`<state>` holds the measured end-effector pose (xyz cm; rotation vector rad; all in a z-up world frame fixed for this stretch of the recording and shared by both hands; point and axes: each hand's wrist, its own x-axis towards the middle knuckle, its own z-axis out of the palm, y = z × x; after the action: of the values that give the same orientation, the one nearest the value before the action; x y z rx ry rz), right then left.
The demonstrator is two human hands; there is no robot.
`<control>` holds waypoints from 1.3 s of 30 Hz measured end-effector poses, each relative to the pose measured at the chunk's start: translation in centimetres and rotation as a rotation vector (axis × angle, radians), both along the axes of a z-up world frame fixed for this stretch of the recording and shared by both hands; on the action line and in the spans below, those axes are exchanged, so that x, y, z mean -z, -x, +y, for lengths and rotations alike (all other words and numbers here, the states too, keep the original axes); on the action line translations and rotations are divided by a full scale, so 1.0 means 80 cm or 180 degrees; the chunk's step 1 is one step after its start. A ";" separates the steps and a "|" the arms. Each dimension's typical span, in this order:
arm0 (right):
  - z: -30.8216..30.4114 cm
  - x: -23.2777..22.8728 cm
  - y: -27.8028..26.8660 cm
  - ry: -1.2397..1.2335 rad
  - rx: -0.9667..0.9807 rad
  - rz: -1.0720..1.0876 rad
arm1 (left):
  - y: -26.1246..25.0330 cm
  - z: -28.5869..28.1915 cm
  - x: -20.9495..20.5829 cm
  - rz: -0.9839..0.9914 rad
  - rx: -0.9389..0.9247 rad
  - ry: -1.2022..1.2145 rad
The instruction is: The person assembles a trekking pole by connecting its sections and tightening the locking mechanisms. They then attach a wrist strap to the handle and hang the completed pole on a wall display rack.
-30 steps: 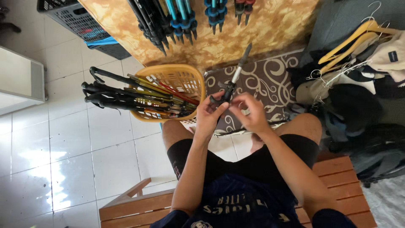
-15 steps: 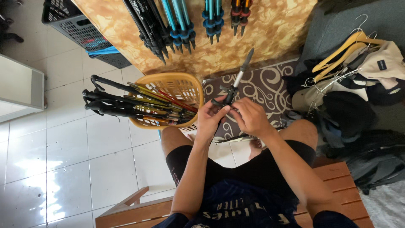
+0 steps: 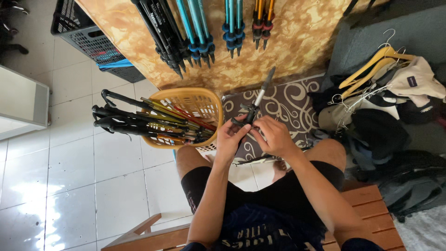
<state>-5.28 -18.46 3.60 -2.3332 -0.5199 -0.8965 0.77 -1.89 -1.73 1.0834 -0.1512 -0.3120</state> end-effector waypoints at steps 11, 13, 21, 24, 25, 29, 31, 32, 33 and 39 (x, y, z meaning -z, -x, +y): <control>0.016 0.003 0.002 -0.0034 0.0099 -0.0032 | -0.004 0.012 0.000 -0.0063 -0.0046 -0.0148; 0.014 0.004 -0.002 -0.0049 0.0041 -0.0003 | -0.006 0.013 -0.007 -0.0065 -0.0061 -0.0147; 0.000 -0.017 -0.021 -0.0159 0.0008 0.0126 | -0.027 0.000 -0.039 0.0046 0.0009 -0.0116; -0.007 -0.036 -0.026 -0.0380 -0.0085 0.0234 | -0.039 -0.008 -0.054 0.0215 0.0145 0.0143; -0.008 -0.036 -0.031 -0.0374 -0.0084 0.0240 | -0.041 -0.016 -0.058 0.0220 0.0146 0.0149; -0.009 -0.064 -0.037 -0.0804 -0.0087 0.0286 | -0.040 -0.031 -0.087 0.0112 -0.0018 0.0380; -0.006 -0.094 -0.033 -0.0845 -0.0053 0.0219 | -0.040 -0.037 -0.108 0.0035 -0.0112 0.0356; 0.000 -0.106 -0.028 -0.0896 0.0021 0.0117 | -0.037 -0.037 -0.117 -0.0028 -0.0132 0.0410; 0.006 -0.118 -0.023 -0.0947 0.0095 0.0014 | -0.034 -0.037 -0.126 -0.0091 -0.0152 0.0464; 0.007 -0.090 -0.026 -0.0348 0.0092 -0.0265 | -0.026 -0.022 -0.106 -0.0084 -0.0197 0.0452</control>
<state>-3.21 -17.94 10.81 -2.2176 -0.4603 -1.0136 2.81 -3.65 6.73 0.9497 -0.1608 -0.2280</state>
